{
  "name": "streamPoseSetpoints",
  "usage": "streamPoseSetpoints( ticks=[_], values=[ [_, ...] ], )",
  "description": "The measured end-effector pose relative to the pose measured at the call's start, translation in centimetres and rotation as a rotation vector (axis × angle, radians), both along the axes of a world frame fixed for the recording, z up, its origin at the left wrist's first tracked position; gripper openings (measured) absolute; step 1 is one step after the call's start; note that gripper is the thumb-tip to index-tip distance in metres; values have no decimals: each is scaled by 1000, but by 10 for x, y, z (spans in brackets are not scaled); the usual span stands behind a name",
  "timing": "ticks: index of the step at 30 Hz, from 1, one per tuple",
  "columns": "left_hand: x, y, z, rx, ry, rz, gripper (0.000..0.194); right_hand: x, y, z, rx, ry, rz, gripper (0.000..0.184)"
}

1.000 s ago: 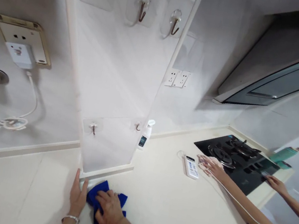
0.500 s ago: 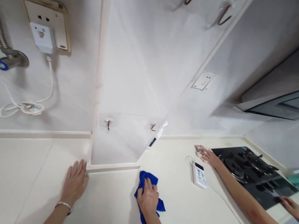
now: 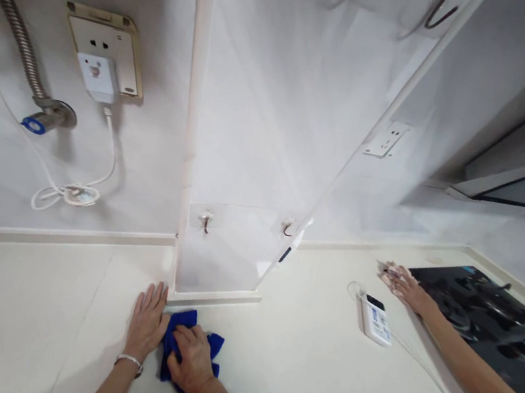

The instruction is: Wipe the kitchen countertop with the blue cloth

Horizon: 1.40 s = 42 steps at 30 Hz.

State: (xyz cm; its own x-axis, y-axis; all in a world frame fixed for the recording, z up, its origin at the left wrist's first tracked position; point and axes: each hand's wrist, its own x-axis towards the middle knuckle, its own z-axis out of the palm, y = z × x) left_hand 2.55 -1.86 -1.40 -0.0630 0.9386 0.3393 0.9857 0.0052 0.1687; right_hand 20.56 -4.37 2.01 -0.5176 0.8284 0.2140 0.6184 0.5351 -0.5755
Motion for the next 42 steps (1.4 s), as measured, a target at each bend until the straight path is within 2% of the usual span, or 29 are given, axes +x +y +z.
streamPoseSetpoints(
  ticks=[3,6,8,11,14,17,20,23,26,30,35,42],
  values=[
    [-2,1,-1,-1,0,-3,59,32,10,0,-106,274,-209,31],
    [-1,3,-2,-7,-23,9,61,80,22,10,-241,540,-457,39],
    [0,4,-2,-16,-40,16,61,109,35,17,-197,621,-609,46],
    [2,4,0,-28,-52,23,63,134,61,18,-20,543,-727,52],
    [4,4,4,-38,-46,38,64,132,87,6,124,345,-696,53],
    [5,3,6,-41,-30,32,64,120,99,-6,232,138,-667,48],
    [6,3,7,-16,-23,24,64,107,93,-11,294,-43,-612,46],
    [7,2,6,6,-34,19,64,84,78,-12,308,-162,-461,47],
    [8,1,6,3,-48,16,63,48,64,-15,289,-207,-325,50],
    [10,-1,7,-5,-65,21,62,10,55,-19,262,-201,-257,54],
    [10,-3,7,-3,-91,16,62,-7,52,-14,284,-231,-175,54],
    [4,-2,3,-47,-218,9,59,-38,53,9,246,-292,20,47]
  ],
)
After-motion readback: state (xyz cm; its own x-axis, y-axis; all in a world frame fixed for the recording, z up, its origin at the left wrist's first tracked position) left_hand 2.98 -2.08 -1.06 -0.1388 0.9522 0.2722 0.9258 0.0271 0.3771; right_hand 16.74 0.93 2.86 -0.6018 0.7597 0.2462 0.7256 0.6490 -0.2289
